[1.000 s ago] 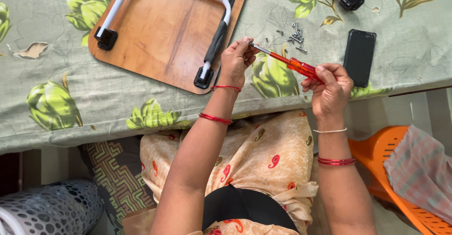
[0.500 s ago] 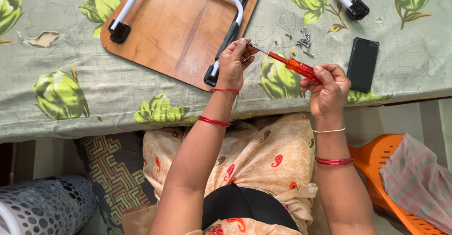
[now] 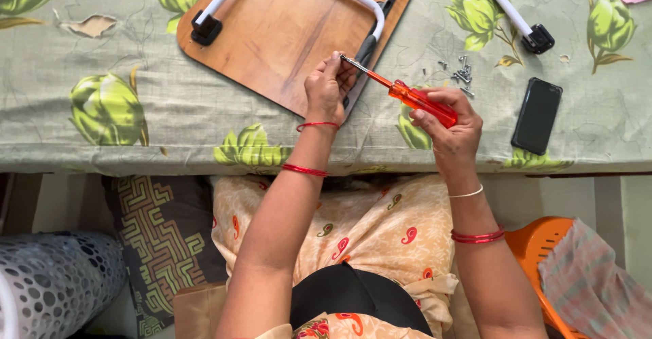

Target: The person assembles a small wooden table by attaching metal legs to a wooden tabletop using a red screwdriver and screws. They position each leg, insert screws, and tighten them in sequence.

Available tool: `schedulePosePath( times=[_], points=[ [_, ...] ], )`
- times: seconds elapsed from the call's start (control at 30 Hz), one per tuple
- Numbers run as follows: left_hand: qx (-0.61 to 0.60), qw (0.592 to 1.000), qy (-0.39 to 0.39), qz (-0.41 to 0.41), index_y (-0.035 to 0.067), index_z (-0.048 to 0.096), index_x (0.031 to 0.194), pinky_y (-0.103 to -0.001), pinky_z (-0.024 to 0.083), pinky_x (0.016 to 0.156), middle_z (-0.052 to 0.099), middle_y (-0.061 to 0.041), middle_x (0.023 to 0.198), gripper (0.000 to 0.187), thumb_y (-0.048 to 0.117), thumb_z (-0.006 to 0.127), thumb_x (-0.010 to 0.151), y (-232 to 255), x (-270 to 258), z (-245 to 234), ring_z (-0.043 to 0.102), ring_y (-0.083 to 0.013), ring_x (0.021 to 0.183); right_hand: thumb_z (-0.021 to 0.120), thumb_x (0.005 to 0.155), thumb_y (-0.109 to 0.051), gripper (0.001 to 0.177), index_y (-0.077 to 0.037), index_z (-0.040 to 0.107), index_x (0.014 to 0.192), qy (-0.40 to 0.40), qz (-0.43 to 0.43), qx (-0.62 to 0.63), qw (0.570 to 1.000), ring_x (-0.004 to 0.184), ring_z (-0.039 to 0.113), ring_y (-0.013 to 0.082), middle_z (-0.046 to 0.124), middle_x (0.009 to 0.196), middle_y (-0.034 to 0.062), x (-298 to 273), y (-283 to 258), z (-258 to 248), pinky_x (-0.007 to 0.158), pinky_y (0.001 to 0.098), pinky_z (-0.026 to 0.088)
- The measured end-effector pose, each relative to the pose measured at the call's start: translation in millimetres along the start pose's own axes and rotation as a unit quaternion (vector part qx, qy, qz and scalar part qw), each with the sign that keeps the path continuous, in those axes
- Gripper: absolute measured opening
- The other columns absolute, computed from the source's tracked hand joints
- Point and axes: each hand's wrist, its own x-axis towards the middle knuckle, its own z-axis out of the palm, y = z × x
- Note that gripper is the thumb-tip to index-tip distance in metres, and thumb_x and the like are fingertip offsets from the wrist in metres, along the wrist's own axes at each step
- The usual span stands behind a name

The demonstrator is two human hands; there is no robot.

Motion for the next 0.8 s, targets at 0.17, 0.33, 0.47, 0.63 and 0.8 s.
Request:
schedulePosePath(
  times=[0.17,0.33,0.47,0.63,0.8],
  points=[
    [0.081,0.997,-0.001,-0.01,0.005,0.071,0.099,-0.029,0.058,0.069,0.075,-0.005,0.086,0.019,0.023,0.069,0.098,24.6,2.3,-31.0,0.075,-0.0162,0.079,0.075,0.103,-0.004,0.031,0.001,0.056,0.126,-0.016,-0.004,-0.041,0.999,0.09,0.073,0.0176,0.071,0.109,0.0149,11.5,-5.3,16.7,0.08,0.0307,0.062],
    [0.234,0.97,0.061,0.013,0.004,0.075,0.097,-0.026,0.057,0.065,0.077,-0.005,0.083,0.03,0.032,0.066,0.099,28.1,-5.5,-67.0,0.073,-0.0132,0.071,0.074,0.109,-0.005,0.038,-0.001,0.05,0.137,-0.016,-0.035,-0.021,0.999,0.081,0.072,0.0158,0.069,0.108,0.0148,32.2,-7.0,39.2,0.077,0.0312,0.062],
    [0.399,0.908,0.104,0.072,0.001,0.077,0.096,-0.032,0.058,0.064,0.077,-0.009,0.081,0.027,0.027,0.068,0.095,25.8,-23.4,-94.2,0.071,-0.0163,0.069,0.073,0.108,-0.009,0.038,-0.001,0.051,0.139,-0.057,-0.06,-0.118,0.99,0.085,0.073,0.0157,0.073,0.111,0.0156,44.6,-14.9,60.1,0.074,0.0294,0.062],
    [0.623,0.765,0.008,0.165,0.014,0.077,0.106,-0.037,0.058,0.073,0.076,-0.007,0.085,0.031,0.028,0.079,0.078,37.2,-56.7,-102.5,0.074,-0.024,0.079,0.073,0.109,-0.007,0.034,0.0,0.056,0.137,-0.166,-0.156,-0.267,0.936,0.085,0.075,0.0154,0.075,0.1,0.0119,63.0,-34.6,82.3,0.073,0.0273,0.061],
    [0.649,0.748,0.019,0.137,0.016,0.076,0.107,-0.041,0.057,0.073,0.075,-0.004,0.086,0.036,0.028,0.082,0.073,49.0,-69.2,-85.7,0.073,-0.0266,0.083,0.073,0.107,-0.005,0.035,0.002,0.057,0.137,-0.234,-0.185,-0.316,0.901,0.084,0.074,0.0182,0.074,0.1,0.0139,70.2,-44.9,104.6,0.074,0.0299,0.059]
  ],
)
